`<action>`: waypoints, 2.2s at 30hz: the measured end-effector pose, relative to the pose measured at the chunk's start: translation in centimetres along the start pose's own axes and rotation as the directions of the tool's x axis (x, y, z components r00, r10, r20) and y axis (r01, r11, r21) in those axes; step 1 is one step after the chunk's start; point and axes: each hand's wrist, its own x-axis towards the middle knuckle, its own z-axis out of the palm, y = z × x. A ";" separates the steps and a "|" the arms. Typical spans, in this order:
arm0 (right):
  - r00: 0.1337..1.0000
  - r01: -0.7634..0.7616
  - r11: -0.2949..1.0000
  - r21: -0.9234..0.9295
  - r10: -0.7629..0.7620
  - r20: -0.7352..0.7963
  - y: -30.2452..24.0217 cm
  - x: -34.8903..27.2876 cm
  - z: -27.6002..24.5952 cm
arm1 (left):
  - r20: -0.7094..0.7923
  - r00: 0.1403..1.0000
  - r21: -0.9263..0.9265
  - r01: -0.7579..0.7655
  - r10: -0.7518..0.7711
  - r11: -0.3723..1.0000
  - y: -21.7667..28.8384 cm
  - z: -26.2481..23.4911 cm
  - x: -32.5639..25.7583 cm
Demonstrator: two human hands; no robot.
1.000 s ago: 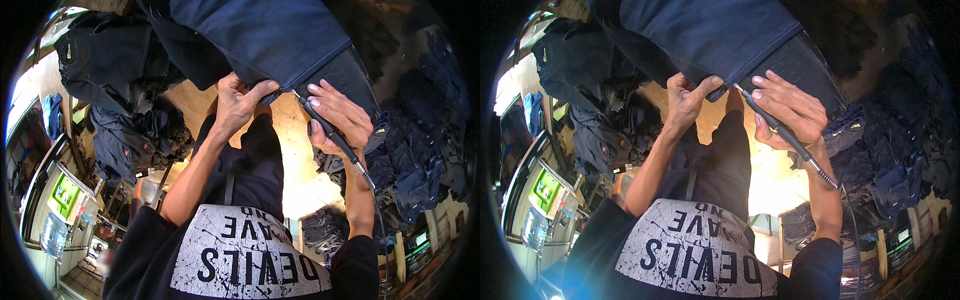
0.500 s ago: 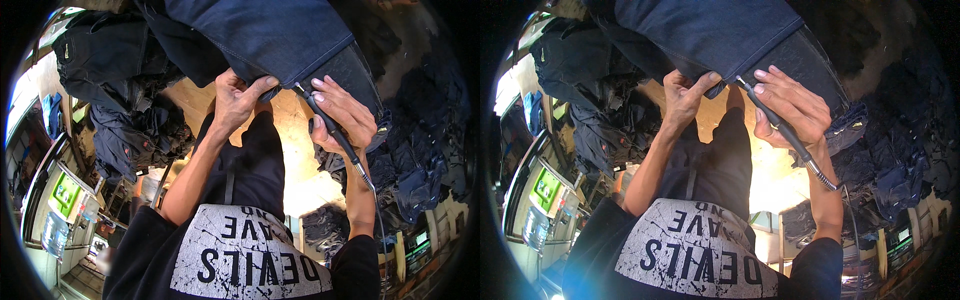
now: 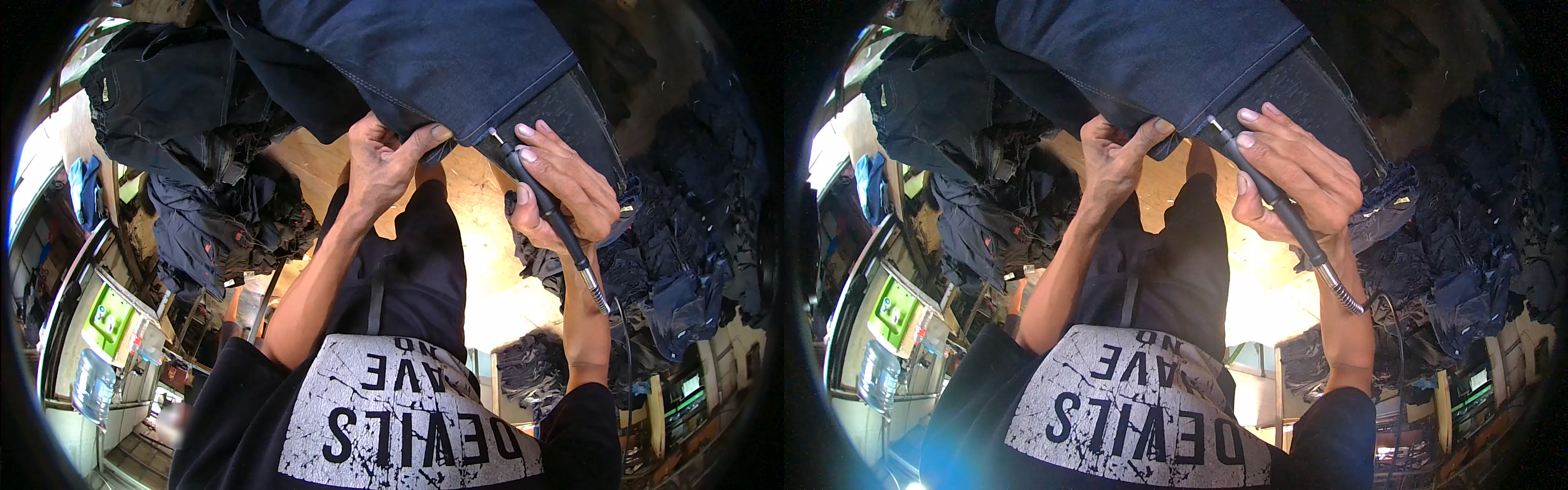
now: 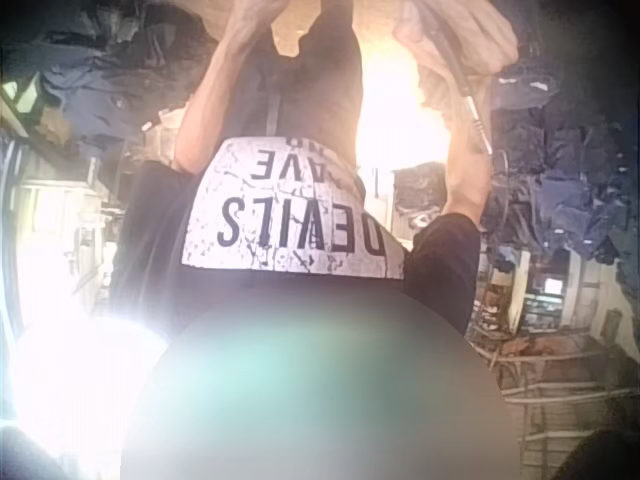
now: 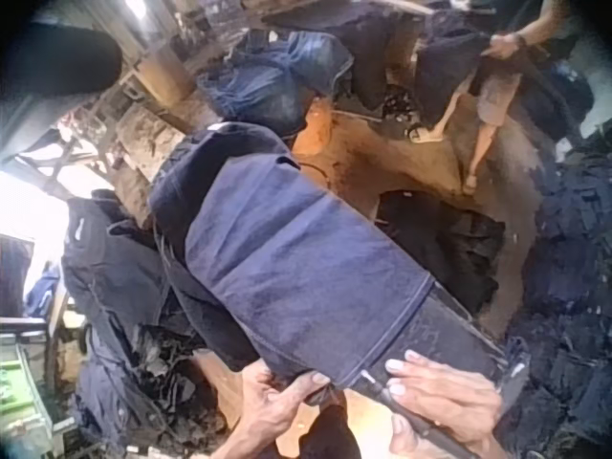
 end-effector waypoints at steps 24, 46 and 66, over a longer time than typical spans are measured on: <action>0.999 -0.044 0.998 -0.038 0.042 -0.033 0.2 0.1 -0.4 | -0.045 0.999 0.029 -0.028 0.030 0.999 -2.0 0.2 0.8; 0.997 -0.065 0.997 -0.041 0.063 -0.047 0.4 -0.3 -0.5 | -0.125 0.989 0.221 -0.052 0.081 0.974 -3.0 0.9 1.7; 0.996 -0.002 0.997 0.076 -0.005 0.092 1.0 -0.6 -1.9 | -0.055 0.988 0.445 -0.105 0.144 0.889 -8.5 2.0 3.6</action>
